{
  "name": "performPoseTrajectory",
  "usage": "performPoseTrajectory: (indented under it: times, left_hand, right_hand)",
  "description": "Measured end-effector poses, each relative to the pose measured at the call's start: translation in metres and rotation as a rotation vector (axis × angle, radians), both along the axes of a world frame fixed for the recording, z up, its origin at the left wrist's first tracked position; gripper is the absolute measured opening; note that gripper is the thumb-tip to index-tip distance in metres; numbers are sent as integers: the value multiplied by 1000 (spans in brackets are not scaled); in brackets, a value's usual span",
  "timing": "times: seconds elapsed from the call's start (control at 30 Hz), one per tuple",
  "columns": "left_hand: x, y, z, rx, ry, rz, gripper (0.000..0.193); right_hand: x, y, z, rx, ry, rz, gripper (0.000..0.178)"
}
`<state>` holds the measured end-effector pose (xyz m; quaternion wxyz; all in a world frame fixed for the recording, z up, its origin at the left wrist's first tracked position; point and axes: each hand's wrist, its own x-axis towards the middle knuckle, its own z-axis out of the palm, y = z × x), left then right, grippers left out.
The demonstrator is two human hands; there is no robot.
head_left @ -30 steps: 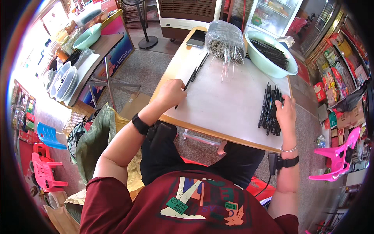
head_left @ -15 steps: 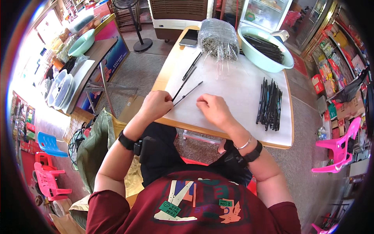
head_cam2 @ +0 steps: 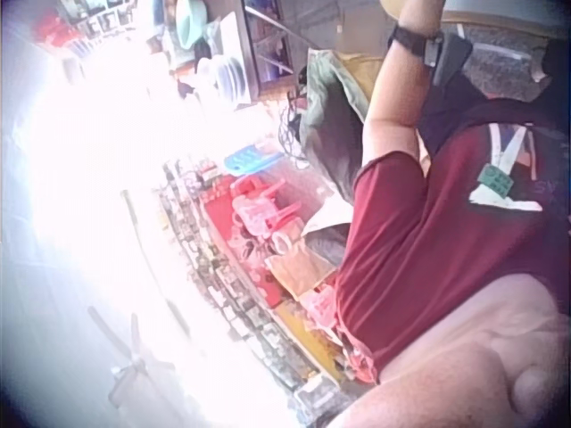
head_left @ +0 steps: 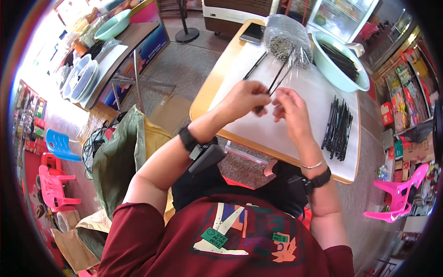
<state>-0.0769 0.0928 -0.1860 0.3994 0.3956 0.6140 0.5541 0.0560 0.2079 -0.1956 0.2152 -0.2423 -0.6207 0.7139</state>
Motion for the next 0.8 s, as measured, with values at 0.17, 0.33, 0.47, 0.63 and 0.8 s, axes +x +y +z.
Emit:
performPoseTrajectory:
  times: [0.17,0.33,0.47,0.63,0.8]
  left_hand:
    - [-1,27,9,428,-539,171,12]
    - [-1,44,34,601,-722,251,12]
    - [-11,53,32,683,-859,260,10]
    - [-25,55,24,788,-1139,332,10]
    - [-16,58,18,734,-1296,326,11]
  right_hand:
    - [18,-26,-9,37,-106,377,18]
    - [13,-73,-23,-111,128,494,23]
    - [13,-75,-31,28,162,411,28]
    - [12,-84,-31,-111,247,380,30]
    - [14,-79,-35,-33,384,401,33]
